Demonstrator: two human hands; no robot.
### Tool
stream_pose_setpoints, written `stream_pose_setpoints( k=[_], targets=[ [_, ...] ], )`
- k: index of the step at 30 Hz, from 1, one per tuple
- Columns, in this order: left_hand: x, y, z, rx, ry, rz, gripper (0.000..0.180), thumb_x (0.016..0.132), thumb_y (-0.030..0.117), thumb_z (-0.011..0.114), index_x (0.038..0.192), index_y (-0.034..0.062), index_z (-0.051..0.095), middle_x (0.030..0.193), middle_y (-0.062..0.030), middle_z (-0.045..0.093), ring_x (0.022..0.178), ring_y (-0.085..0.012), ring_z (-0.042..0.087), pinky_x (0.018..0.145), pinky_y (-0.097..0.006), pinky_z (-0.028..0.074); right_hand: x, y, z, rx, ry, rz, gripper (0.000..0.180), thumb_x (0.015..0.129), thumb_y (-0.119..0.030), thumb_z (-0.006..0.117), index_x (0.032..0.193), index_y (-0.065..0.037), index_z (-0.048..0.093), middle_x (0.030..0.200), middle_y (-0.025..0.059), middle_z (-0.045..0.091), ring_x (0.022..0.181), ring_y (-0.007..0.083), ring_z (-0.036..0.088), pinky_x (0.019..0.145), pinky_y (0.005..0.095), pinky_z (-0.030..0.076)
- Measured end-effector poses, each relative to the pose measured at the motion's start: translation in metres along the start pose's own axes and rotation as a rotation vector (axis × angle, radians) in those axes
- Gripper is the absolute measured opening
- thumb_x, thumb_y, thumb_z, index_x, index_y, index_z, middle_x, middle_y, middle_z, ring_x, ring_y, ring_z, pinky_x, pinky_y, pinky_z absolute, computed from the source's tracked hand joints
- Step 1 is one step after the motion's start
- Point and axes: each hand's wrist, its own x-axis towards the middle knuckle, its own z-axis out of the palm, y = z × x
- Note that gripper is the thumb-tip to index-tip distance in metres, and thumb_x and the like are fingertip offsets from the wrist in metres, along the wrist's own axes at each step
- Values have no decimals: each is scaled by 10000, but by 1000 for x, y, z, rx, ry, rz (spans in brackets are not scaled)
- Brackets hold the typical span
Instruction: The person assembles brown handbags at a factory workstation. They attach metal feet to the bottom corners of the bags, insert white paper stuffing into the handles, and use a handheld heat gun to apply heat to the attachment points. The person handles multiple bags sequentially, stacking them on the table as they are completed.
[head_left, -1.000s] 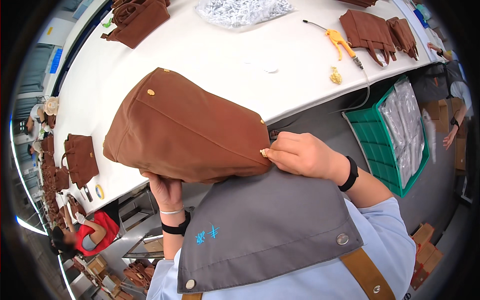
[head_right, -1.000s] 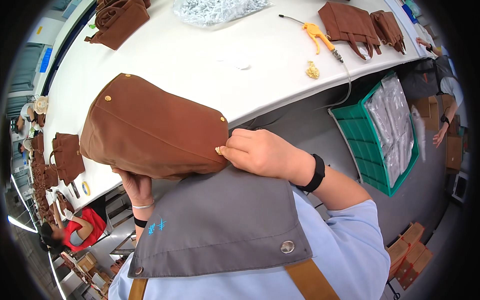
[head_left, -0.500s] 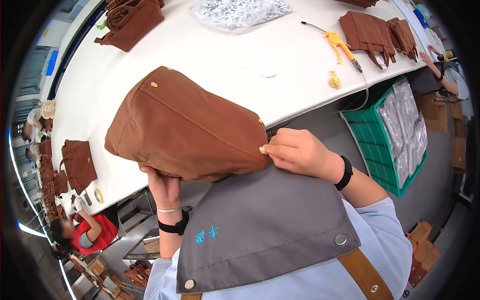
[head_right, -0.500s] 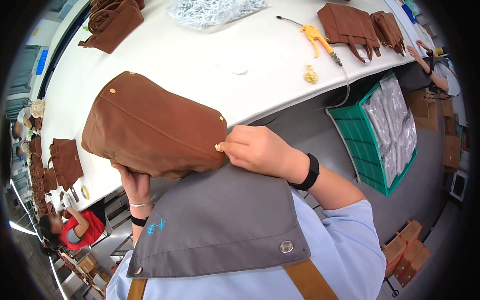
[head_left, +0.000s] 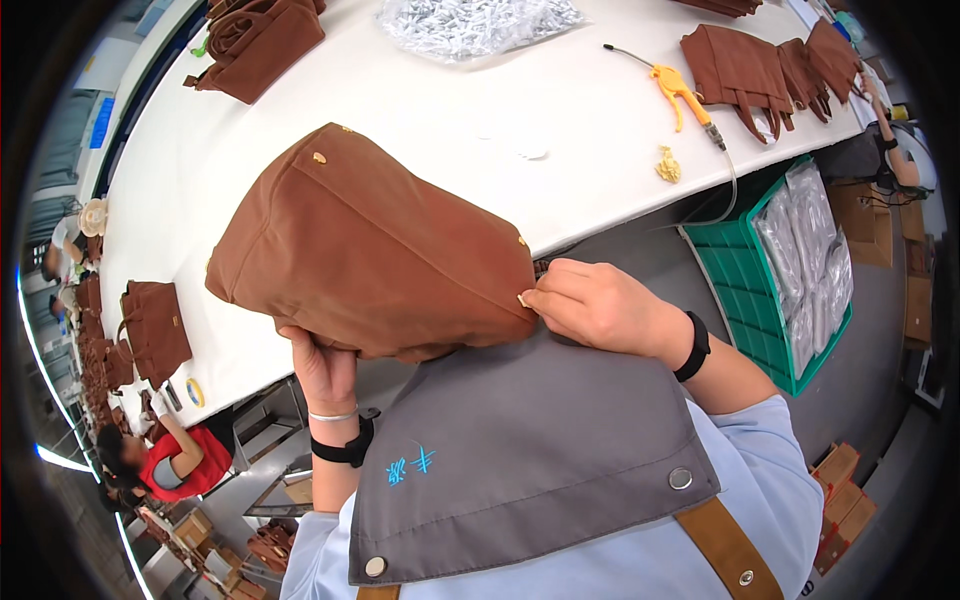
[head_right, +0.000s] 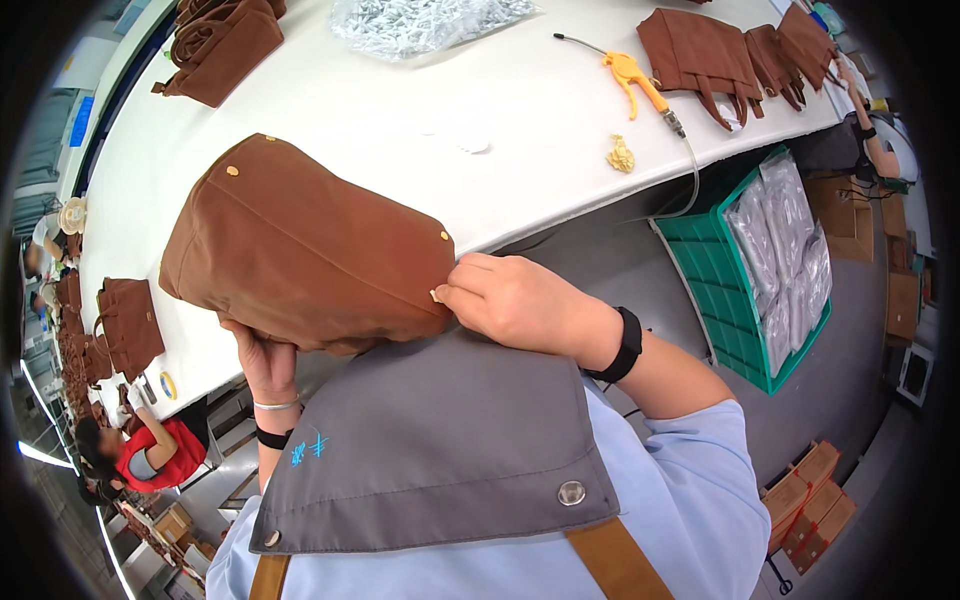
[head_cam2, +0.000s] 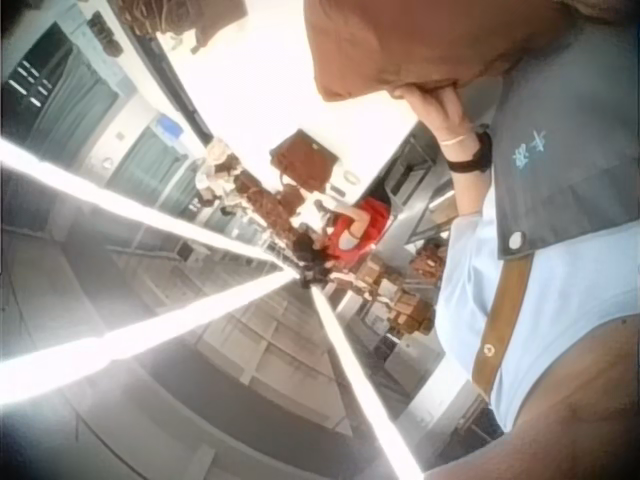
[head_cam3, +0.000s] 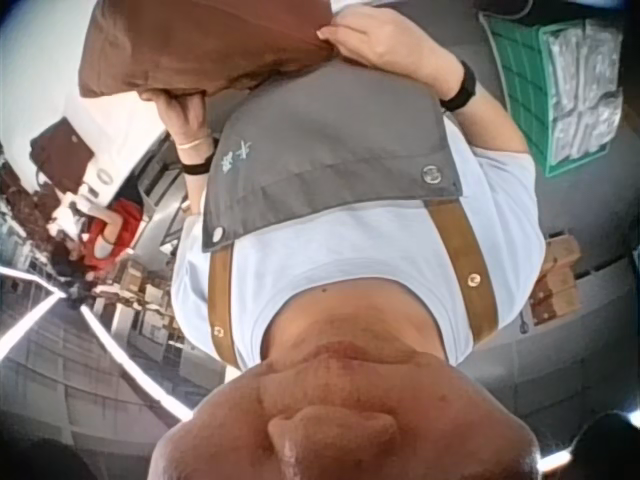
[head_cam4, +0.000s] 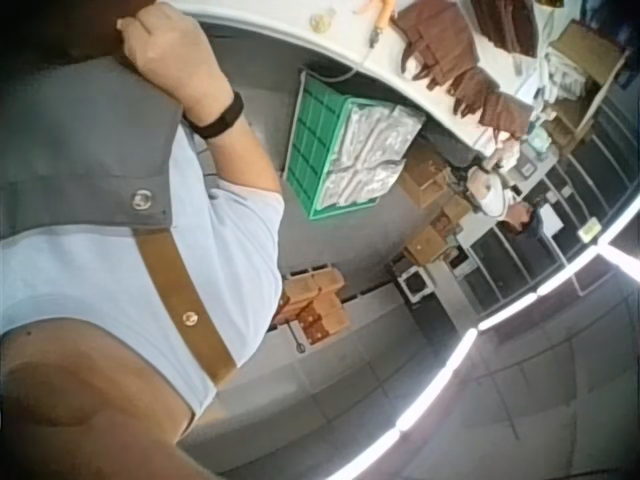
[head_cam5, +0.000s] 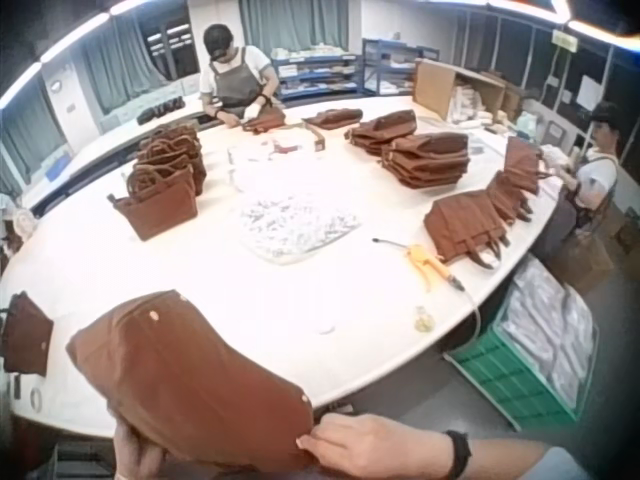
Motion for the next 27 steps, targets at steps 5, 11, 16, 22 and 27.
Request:
stream_pose_setpoints(
  k=[5, 11, 16, 22, 27],
  targets=[
    [3, 1, 0, -5, -31, -19, 635, 899, 476, 600, 1428, 177, 416, 1464, 16, 453, 1360, -198, 392, 1151, -443, 297, 3, 1, -11, 476, -41, 440, 120, 780, 4, 670, 898, 20, 657, 802, 77, 644, 699, 218, 629, 616, 325, 523],
    [6, 0, 3, 25, -1, -13, 656, 894, 485, 604, 1430, 161, 408, 1468, 6, 449, 1360, -207, 392, 1151, -446, 297, 1, 4, 2, 211, 106, 280, 142, 761, -12, 689, 902, -3, 677, 796, 75, 645, 701, 223, 634, 604, 327, 526],
    [4, 1, 11, 157, 118, 34, 788, 831, 535, 666, 1442, 127, 382, 1466, -28, 444, 1341, -246, 417, 1105, -461, 358, 0, 3, -3, 92, -40, 216, 186, 745, -32, 691, 931, -12, 689, 799, 74, 638, 721, 242, 634, 633, 340, 539],
    [-5, 9, 23, 280, 76, 175, 751, 831, 513, 693, 1406, 111, 425, 1427, -17, 477, 1308, -235, 449, 1091, -450, 374, 6, 4, -14, 342, -161, 472, 152, 766, -41, 700, 911, 2, 687, 760, 109, 637, 668, 270, 631, 608, 354, 524],
    [-10, 15, 38, 390, -33, 240, 746, 834, 566, 647, 1420, 159, 428, 1437, 15, 470, 1341, -206, 413, 1113, -434, 334, 9, 6, -7, 254, -117, 518, 105, 806, -64, 670, 871, 17, 684, 754, 149, 644, 681, 304, 635, 622, 368, 518]
  ],
)
